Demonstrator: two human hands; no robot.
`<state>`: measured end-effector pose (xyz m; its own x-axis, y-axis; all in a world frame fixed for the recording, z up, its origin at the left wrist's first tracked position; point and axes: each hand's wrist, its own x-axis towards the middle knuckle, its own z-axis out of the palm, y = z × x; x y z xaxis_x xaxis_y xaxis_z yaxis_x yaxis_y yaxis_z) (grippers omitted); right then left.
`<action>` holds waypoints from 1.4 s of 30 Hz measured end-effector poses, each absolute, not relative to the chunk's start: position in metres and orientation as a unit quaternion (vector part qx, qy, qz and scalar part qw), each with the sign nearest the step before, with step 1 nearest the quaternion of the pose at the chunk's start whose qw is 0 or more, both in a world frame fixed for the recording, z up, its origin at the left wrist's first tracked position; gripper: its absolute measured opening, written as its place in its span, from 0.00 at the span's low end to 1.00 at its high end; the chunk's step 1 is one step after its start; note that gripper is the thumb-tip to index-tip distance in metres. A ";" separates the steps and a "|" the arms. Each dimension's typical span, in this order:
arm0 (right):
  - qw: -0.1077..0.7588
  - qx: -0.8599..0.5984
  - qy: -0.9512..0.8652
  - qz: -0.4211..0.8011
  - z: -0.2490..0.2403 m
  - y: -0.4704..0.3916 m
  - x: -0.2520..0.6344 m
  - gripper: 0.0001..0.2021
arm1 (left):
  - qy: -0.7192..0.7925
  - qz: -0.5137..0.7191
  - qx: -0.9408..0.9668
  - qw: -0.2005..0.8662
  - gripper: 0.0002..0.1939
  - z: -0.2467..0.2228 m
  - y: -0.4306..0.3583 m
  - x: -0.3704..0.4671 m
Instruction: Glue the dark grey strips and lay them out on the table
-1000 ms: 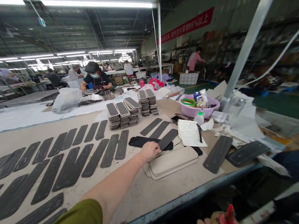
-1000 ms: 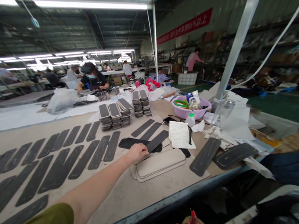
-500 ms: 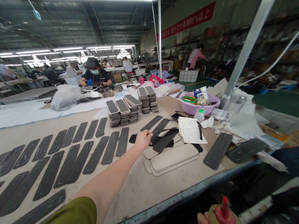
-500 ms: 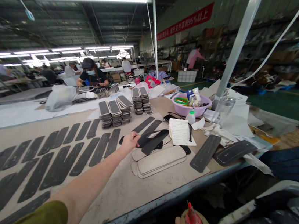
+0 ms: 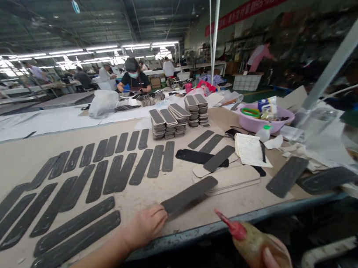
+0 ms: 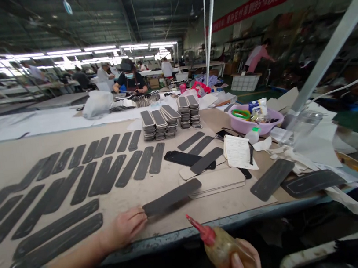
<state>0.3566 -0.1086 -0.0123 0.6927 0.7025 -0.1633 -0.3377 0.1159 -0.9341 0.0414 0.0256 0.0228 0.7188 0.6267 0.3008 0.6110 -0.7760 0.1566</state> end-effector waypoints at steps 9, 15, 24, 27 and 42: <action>0.593 -0.602 -0.520 0.128 -0.005 -0.087 0.286 0.13 | 0.334 0.134 0.933 -0.002 0.13 -0.002 -0.006 0.016; 0.559 -0.519 -0.644 0.060 0.001 -0.073 0.260 0.07 | 0.307 0.181 0.934 -0.023 0.12 -0.008 -0.005 0.017; 0.527 -0.505 -0.683 0.030 -0.003 -0.066 0.251 0.07 | 0.296 0.222 0.929 -0.025 0.10 -0.011 -0.003 0.018; 0.524 -0.509 -0.682 0.019 -0.001 -0.069 0.257 0.07 | 0.297 0.218 0.929 -0.021 0.10 -0.012 -0.002 0.018; 0.469 -0.655 -0.565 -0.177 -0.004 -0.083 0.338 0.08 | 0.273 0.245 0.930 0.005 0.10 -0.006 0.000 0.018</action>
